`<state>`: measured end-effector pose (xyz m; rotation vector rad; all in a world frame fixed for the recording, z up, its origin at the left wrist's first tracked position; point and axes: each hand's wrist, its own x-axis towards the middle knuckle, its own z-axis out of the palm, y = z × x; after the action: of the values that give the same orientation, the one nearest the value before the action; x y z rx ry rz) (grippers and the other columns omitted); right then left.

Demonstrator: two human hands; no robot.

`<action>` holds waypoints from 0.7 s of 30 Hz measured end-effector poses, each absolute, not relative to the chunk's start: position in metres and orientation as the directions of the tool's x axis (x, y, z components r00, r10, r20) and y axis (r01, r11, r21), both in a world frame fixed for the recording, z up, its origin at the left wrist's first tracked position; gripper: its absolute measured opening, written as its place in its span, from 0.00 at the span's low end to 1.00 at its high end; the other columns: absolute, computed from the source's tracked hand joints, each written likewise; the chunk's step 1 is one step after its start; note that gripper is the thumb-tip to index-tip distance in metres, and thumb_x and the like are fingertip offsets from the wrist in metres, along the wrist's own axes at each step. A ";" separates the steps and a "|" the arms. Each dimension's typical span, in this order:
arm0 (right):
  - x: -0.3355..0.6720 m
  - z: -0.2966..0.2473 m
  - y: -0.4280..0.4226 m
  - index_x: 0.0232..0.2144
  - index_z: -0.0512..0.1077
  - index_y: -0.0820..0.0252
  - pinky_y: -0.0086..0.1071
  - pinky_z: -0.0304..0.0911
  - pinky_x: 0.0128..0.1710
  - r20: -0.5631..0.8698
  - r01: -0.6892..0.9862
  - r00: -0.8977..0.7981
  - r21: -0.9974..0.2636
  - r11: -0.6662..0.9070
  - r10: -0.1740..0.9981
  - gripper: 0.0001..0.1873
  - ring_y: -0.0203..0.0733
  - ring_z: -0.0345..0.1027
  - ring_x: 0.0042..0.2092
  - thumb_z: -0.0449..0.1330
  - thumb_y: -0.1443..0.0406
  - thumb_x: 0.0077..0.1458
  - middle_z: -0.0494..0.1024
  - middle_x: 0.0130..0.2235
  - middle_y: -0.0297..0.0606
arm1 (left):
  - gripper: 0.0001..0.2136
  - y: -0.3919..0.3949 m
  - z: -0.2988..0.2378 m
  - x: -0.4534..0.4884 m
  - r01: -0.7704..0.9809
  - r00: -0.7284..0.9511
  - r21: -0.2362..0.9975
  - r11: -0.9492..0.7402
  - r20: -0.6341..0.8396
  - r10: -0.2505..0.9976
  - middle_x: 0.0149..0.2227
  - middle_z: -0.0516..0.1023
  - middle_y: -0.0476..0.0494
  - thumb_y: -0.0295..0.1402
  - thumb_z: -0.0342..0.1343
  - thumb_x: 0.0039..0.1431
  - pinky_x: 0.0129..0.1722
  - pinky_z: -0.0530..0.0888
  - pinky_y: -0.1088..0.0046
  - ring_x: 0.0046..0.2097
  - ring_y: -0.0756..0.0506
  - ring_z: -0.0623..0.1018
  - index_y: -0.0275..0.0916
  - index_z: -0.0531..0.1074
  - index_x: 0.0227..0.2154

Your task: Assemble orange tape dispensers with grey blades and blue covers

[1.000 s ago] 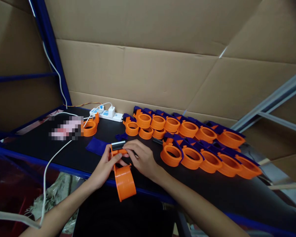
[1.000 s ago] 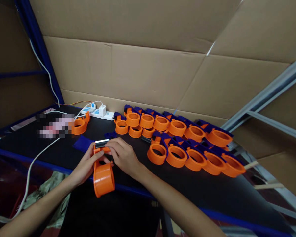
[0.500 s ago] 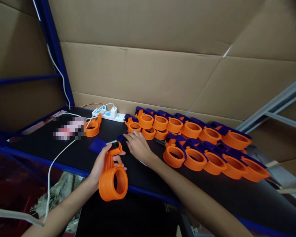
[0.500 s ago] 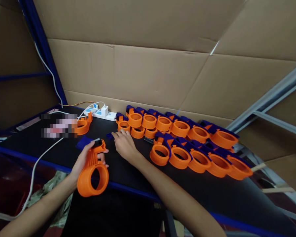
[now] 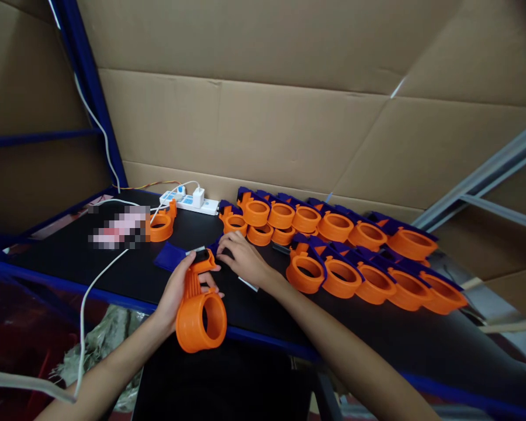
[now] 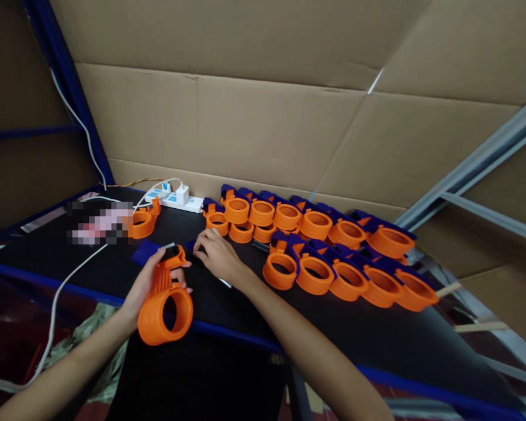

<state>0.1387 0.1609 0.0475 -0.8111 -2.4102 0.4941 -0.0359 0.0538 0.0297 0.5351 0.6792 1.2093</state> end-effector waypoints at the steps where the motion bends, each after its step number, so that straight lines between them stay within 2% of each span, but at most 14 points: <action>1: 0.140 0.048 0.160 0.35 0.72 0.58 0.43 0.64 0.52 0.371 0.409 -0.662 -0.550 0.728 0.651 0.01 0.45 0.66 0.50 0.61 0.66 0.60 0.73 0.45 0.41 | 0.23 0.054 0.029 -0.036 -0.659 0.207 0.698 0.280 -0.190 0.960 0.22 0.78 0.41 0.48 0.49 0.65 0.39 0.80 0.59 0.27 0.42 0.80 0.30 0.76 0.42; 4: 0.143 0.048 0.156 0.37 0.69 0.58 0.35 0.72 0.37 0.326 0.311 -0.640 -0.719 0.622 0.696 0.07 0.40 0.72 0.43 0.57 0.60 0.63 0.74 0.47 0.41 | 0.24 0.055 0.027 -0.036 -0.650 0.198 0.708 0.276 -0.194 0.961 0.23 0.79 0.40 0.48 0.49 0.64 0.38 0.81 0.59 0.28 0.40 0.82 0.30 0.75 0.46; 7: 0.147 0.049 0.151 0.36 0.65 0.58 0.29 0.71 0.26 0.262 0.219 -0.632 -0.842 0.492 0.729 0.12 0.38 0.75 0.38 0.54 0.56 0.65 0.75 0.44 0.40 | 0.23 0.057 0.026 -0.035 -0.654 0.154 0.716 0.245 -0.191 0.970 0.29 0.82 0.38 0.47 0.51 0.64 0.37 0.81 0.59 0.30 0.40 0.83 0.32 0.74 0.49; 10: 0.151 0.053 0.147 0.35 0.65 0.59 0.31 0.75 0.29 0.205 0.150 -0.647 -0.910 0.387 0.735 0.14 0.41 0.77 0.41 0.55 0.54 0.64 0.75 0.40 0.40 | 0.21 0.059 0.027 -0.034 -0.681 0.125 0.697 0.226 -0.193 0.973 0.35 0.83 0.36 0.45 0.52 0.65 0.39 0.81 0.59 0.32 0.41 0.83 0.34 0.72 0.51; 15: 0.155 0.063 0.139 0.31 0.69 0.63 0.34 0.77 0.32 0.158 0.106 -0.660 -0.949 0.298 0.735 0.16 0.42 0.77 0.42 0.65 0.55 0.55 0.75 0.48 0.46 | 0.20 0.059 0.029 -0.034 -0.681 0.144 0.692 0.241 -0.196 0.970 0.37 0.83 0.35 0.45 0.52 0.65 0.36 0.82 0.60 0.32 0.40 0.84 0.34 0.71 0.50; 19: 0.158 0.068 0.135 0.29 0.73 0.62 0.30 0.73 0.32 0.246 0.214 -0.588 -0.871 0.442 0.771 0.08 0.39 0.74 0.40 0.67 0.63 0.52 0.75 0.51 0.46 | 0.20 0.055 0.030 -0.033 -0.630 0.137 0.741 0.233 -0.189 0.972 0.35 0.83 0.37 0.47 0.55 0.62 0.33 0.81 0.61 0.29 0.39 0.84 0.38 0.67 0.50; 21: 0.160 0.070 0.132 0.33 0.75 0.61 0.28 0.71 0.32 0.268 0.259 -0.586 -0.833 0.490 0.765 0.06 0.37 0.73 0.38 0.66 0.65 0.52 0.76 0.50 0.45 | 0.21 0.053 0.030 -0.032 -0.598 0.149 0.766 0.237 -0.184 0.971 0.34 0.83 0.37 0.47 0.56 0.62 0.32 0.80 0.60 0.28 0.38 0.84 0.39 0.66 0.51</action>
<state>0.1598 0.1325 0.0705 -0.8389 -2.0992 1.0262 -0.0320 0.0534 0.0298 0.6041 0.7630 1.2317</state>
